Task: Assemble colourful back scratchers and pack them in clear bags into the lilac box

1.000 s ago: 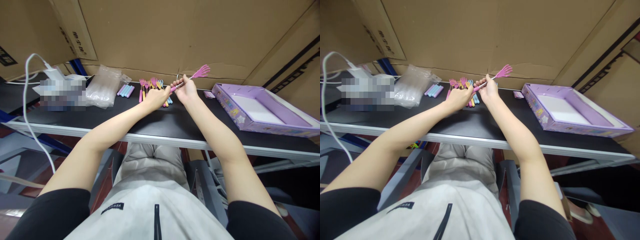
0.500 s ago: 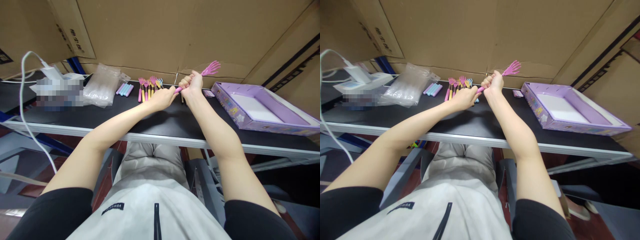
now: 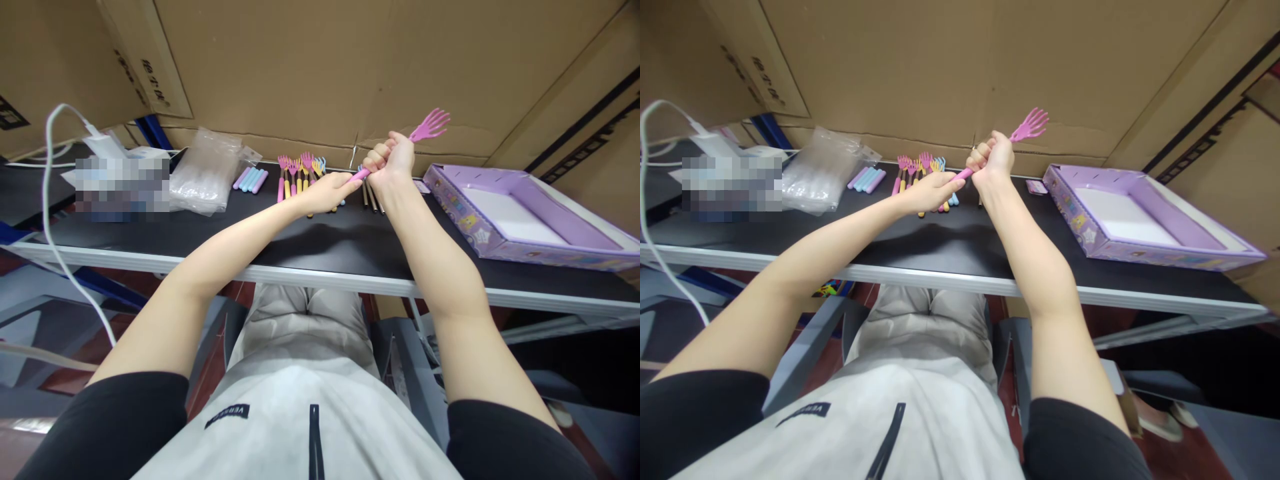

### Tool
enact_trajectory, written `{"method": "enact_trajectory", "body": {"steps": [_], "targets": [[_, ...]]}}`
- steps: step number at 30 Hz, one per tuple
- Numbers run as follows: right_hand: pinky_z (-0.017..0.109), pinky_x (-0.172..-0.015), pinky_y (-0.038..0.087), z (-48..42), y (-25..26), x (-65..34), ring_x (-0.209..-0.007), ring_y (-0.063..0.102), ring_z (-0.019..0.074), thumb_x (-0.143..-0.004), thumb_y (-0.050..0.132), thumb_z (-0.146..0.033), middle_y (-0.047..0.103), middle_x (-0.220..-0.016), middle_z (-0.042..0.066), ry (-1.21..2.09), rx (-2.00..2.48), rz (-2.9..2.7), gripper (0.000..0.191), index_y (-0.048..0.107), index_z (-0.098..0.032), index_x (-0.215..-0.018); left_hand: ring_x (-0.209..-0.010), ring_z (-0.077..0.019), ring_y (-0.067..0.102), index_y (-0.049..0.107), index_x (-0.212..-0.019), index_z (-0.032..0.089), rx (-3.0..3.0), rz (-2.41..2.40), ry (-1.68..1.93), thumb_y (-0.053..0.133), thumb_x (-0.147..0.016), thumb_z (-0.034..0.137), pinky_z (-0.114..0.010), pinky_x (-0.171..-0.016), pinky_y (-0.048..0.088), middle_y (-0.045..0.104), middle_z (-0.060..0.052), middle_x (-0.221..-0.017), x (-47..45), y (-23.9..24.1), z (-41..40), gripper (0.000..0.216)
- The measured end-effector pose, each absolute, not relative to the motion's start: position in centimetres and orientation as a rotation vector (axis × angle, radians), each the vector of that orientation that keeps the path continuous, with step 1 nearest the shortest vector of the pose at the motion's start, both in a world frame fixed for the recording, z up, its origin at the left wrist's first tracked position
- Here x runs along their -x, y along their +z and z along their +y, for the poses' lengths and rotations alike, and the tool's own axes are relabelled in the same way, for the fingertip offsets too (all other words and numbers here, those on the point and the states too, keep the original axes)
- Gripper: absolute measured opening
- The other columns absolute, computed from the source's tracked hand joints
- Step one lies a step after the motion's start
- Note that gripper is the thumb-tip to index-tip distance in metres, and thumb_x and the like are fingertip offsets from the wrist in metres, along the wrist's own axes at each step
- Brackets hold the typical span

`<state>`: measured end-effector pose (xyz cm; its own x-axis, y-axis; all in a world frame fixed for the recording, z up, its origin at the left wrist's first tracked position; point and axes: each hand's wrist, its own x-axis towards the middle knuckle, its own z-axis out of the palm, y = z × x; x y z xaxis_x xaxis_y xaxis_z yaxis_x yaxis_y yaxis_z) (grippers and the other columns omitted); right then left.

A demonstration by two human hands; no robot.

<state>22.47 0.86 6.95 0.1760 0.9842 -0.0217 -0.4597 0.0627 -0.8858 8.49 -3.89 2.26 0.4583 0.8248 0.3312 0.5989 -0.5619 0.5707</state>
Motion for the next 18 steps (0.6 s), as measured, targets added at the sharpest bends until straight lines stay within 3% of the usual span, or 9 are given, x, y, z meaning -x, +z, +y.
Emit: {"method": "enact_trajectory", "body": {"steps": [4, 10, 18], "targets": [[0.022, -0.039, 0.021, 0.3, 7.5, -22.5, -0.041, 0.015, 0.0084, -0.117, 0.029, -0.042, 0.012, -0.053, -0.006, 1.258, 0.892, -0.717, 0.051, 0.017, -0.024, -0.07, -0.049, -0.0142, 0.048, 0.048, -0.083, 0.024, -2.138, 1.105, 0.81, 0.038, -0.114, 0.05, -0.029, -0.057, 0.045, 0.037, 0.007, -0.055, -8.6, 2.1, -3.9, 0.042], [0.022, -0.04, 0.028, 3.1, 6.5, -24.2, -0.041, 0.026, 0.0078, -0.103, 0.065, -0.049, 0.013, -0.053, -0.007, 1.153, 0.926, -1.113, 0.061, 0.024, -0.024, -0.065, -0.035, -0.009, 0.023, 0.038, -0.084, 0.027, -1.82, 0.932, 0.787, 0.038, -0.115, 0.049, -0.023, -0.044, 0.029, 0.024, 0.013, -0.049, -8.7, 2.2, -4.4, 0.038], [0.021, -0.036, 0.019, 1.8, 7.0, -23.3, -0.037, 0.014, 0.0064, -0.106, 0.056, -0.04, 0.012, -0.047, -0.009, 1.326, 0.727, -0.74, 0.056, 0.016, -0.023, -0.069, -0.029, -0.0042, 0.015, 0.034, -0.075, 0.024, -1.482, 0.764, 0.757, 0.044, -0.114, 0.047, -0.015, -0.036, 0.018, 0.024, 0.014, -0.04, -8.6, 2.4, -4.5, 0.046]]}}
